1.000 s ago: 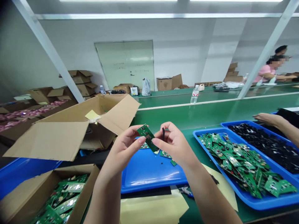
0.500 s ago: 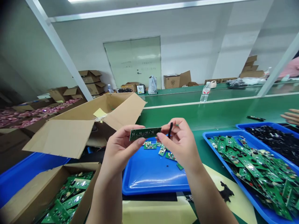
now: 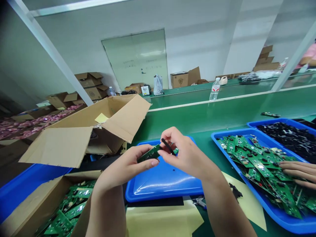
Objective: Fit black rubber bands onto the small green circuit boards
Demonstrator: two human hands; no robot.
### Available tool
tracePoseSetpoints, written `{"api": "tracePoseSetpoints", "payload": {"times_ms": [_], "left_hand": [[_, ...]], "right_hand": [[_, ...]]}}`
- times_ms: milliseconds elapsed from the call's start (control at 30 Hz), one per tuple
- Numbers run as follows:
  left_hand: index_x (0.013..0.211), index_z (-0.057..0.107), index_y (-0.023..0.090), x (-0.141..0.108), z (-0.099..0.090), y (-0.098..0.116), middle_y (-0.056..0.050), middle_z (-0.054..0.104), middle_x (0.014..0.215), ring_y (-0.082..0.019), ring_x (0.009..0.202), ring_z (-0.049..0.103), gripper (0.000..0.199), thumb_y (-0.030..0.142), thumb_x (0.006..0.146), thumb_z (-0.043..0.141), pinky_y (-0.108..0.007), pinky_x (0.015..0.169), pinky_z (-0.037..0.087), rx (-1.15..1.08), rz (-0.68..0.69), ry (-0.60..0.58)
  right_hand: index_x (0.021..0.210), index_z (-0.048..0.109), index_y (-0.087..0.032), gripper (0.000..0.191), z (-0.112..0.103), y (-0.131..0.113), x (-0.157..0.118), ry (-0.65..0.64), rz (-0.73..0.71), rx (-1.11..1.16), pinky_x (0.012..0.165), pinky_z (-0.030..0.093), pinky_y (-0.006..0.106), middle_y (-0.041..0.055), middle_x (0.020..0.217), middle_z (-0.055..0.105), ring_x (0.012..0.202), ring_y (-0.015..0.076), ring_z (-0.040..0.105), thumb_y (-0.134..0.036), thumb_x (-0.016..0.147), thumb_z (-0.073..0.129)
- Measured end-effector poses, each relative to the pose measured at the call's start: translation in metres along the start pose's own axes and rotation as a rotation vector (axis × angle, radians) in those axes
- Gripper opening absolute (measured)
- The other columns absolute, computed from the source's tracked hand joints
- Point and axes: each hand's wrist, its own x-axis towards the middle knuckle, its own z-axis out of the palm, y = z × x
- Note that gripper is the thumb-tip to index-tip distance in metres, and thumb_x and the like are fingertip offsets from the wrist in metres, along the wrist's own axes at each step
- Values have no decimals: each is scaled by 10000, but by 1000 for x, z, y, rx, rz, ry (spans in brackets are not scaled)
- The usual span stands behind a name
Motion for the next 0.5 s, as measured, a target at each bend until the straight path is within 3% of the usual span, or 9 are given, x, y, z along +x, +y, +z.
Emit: {"api": "tracePoseSetpoints", "payload": {"times_ms": [133, 200, 367, 500], "left_hand": [[841, 585, 114, 6, 6, -1, -17, 627, 835, -117, 767, 565, 267, 343, 948, 500, -237, 688, 428, -14, 55, -45], [848, 581, 115, 7, 6, -2, -14, 637, 828, -105, 770, 590, 232, 295, 953, 481, -225, 705, 450, -53, 47, -19], [873, 607, 98, 7, 2, -4, -43, 619, 778, -107, 756, 569, 241, 312, 939, 517, -224, 718, 443, -118, 108, 252], [978, 641, 99, 10, 6, -2, -46, 623, 812, -78, 673, 539, 244, 319, 872, 636, -195, 622, 449, -258, 181, 445]], "right_hand": [[1044, 403, -206, 237, 3, -4, 2, -112, 24, 22, 605, 483, 118, -21, 857, 547, 685, 36, 560, -159, 892, 578], [1105, 421, -214, 254, 3, -3, 3, -88, 28, 71, 652, 514, 124, -17, 903, 578, 727, 37, 596, -180, 908, 579], [1220, 486, -266, 271, -1, 2, 2, 79, 7, 68, 826, 536, 150, 4, 1092, 612, 969, 60, 624, -255, 958, 553], [1285, 466, -290, 321, -4, -3, 2, -17, 20, 241, 799, 547, 156, -10, 1020, 638, 929, 55, 642, -205, 978, 512]]}}
